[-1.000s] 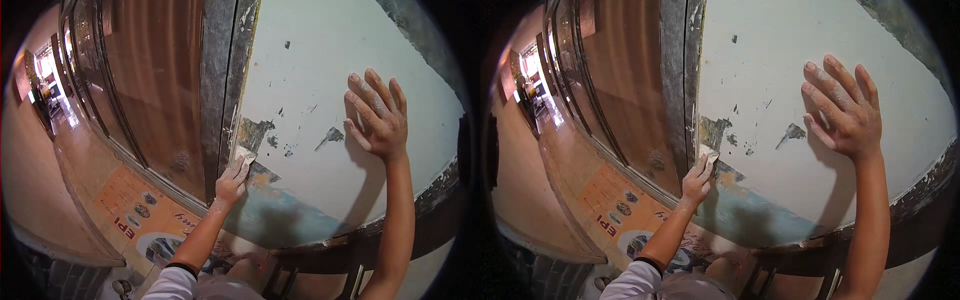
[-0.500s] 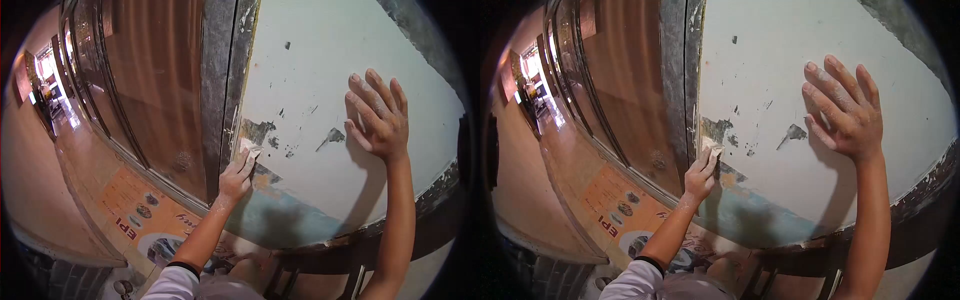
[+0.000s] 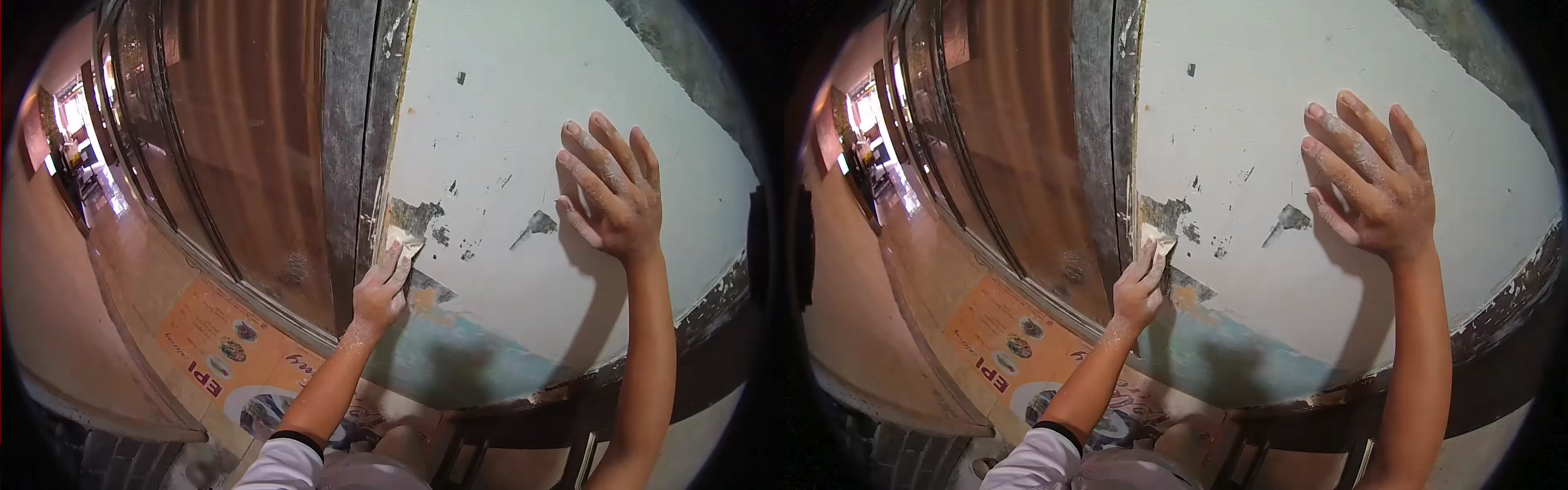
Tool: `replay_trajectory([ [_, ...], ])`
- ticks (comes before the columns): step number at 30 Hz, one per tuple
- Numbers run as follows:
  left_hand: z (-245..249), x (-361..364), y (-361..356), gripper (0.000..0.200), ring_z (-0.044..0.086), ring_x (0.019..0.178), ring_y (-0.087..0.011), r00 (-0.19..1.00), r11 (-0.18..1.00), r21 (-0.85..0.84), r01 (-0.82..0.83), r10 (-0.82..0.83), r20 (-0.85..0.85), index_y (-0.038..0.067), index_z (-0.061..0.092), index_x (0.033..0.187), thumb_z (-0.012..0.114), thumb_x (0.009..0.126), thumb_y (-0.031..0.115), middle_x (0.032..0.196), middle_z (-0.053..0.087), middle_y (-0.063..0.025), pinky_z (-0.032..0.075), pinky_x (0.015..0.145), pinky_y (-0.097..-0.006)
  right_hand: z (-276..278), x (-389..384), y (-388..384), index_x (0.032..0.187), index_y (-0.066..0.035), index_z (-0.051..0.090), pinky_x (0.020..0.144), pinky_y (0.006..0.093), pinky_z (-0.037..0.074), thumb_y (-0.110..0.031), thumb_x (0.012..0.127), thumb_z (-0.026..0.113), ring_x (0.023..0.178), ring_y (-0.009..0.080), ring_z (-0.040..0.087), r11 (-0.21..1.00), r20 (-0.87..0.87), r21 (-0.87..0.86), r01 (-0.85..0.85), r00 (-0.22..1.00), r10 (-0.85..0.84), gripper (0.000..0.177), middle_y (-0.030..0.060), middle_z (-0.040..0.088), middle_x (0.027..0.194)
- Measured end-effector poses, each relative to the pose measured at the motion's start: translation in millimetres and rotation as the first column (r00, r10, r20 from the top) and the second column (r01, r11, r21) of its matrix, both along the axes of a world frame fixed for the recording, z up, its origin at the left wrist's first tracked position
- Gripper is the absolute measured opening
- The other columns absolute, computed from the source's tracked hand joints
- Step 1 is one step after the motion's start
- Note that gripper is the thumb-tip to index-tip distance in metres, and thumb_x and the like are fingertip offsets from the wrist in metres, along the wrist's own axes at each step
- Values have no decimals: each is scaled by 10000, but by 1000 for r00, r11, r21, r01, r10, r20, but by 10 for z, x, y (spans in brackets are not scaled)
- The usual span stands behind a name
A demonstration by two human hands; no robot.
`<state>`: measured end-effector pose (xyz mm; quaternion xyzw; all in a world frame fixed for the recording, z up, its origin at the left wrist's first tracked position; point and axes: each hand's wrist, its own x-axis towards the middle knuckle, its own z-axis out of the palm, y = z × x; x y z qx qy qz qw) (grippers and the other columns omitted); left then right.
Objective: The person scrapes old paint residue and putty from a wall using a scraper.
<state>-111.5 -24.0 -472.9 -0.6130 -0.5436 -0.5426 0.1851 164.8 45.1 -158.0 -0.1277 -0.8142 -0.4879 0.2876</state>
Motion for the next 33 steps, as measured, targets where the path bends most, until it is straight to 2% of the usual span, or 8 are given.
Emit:
replay_trajectory([
  [11, 194, 39, 22, 544, 650, 1228, -369, 1000, 999, 38, -2, 2, 6, 51, 692, 1302, 598, 781, -76, 1492, 548, -201, 541, 971, -398, -10, 0, 16, 1241, -275, 699, 1261, 462, 222, -340, 800, 758, 1428, 192, 490, 1000, -1, 9, 1, 1000, -1, 450, -71, 616, 1454],
  [13, 320, 37, 52, 568, 697, 924, -304, 998, 993, 101, -63, 65, -19, 112, 708, 1292, 619, 750, -33, 1477, 590, -96, 581, 822, -381, -9, -2, 8, 1246, -269, 697, 1261, 468, 221, -340, 800, 757, 1427, 195, 491, 1000, -8, -4, 0, 1000, 0, 455, -68, 616, 1454],
  [17, 192, 7, 59, 564, 695, 934, -302, 997, 995, 69, -69, 71, -27, 120, 711, 1286, 615, 750, -28, 1478, 585, -102, 583, 821, -374, -7, -2, 9, 1241, -262, 701, 1260, 471, 220, -335, 785, 762, 1427, 197, 492, 1000, -9, 4, -5, 1000, 5, 465, -65, 618, 1452],
  [23, 484, 45, 27, 553, 709, 953, -282, 997, 996, 62, -70, 72, -40, 117, 708, 1282, 619, 753, -17, 1489, 577, -99, 583, 820, -354, 1, 11, 14, 1234, -254, 703, 1253, 471, 224, -336, 798, 758, 1430, 208, 486, 1000, -2, -2, -4, 1000, 4, 446, -52, 610, 1463],
  [25, 484, 54, 13, 563, 599, 1309, -369, 1000, 998, 63, 22, -22, 5, 27, 693, 1281, 573, 747, -106, 1494, 545, -208, 518, 1025, -390, 11, 7, 10, 1226, -246, 704, 1250, 473, 227, -328, 792, 754, 1425, 211, 493, 1000, -7, -6, -2, 1000, 2, 444, -52, 612, 1460],
  [26, 489, 58, 29, 563, 599, 1309, -369, 1000, 998, 64, 26, -26, 1, 27, 693, 1281, 573, 747, -106, 1494, 545, -208, 518, 1025, -390, 12, 6, 17, 1225, -246, 705, 1252, 473, 225, -324, 794, 752, 1425, 212, 493, 1000, -8, 1, -13, 1000, 13, 440, -50, 611, 1462],
  [29, 478, 41, 65, 573, 678, 847, -265, 996, 993, 91, -72, 77, -54, 116, 704, 1285, 615, 733, -9, 1497, 572, -84, 580, 756, -337, 16, 16, 21, 1232, -243, 702, 1255, 470, 220, -318, 799, 746, 1424, 213, 495, 1000, 5, -3, -25, 1000, 25, 442, -42, 609, 1465],
  [33, 539, 42, 42, 573, 685, 904, -271, 997, 995, 85, -47, 52, -50, 113, 692, 1300, 605, 749, -14, 1487, 576, -99, 584, 781, -346, 9, 0, 8, 1220, -244, 704, 1257, 469, 222, -318, 799, 748, 1428, 208, 489, 1000, -14, 1, -19, 1000, 19, 429, -51, 619, 1453],
])
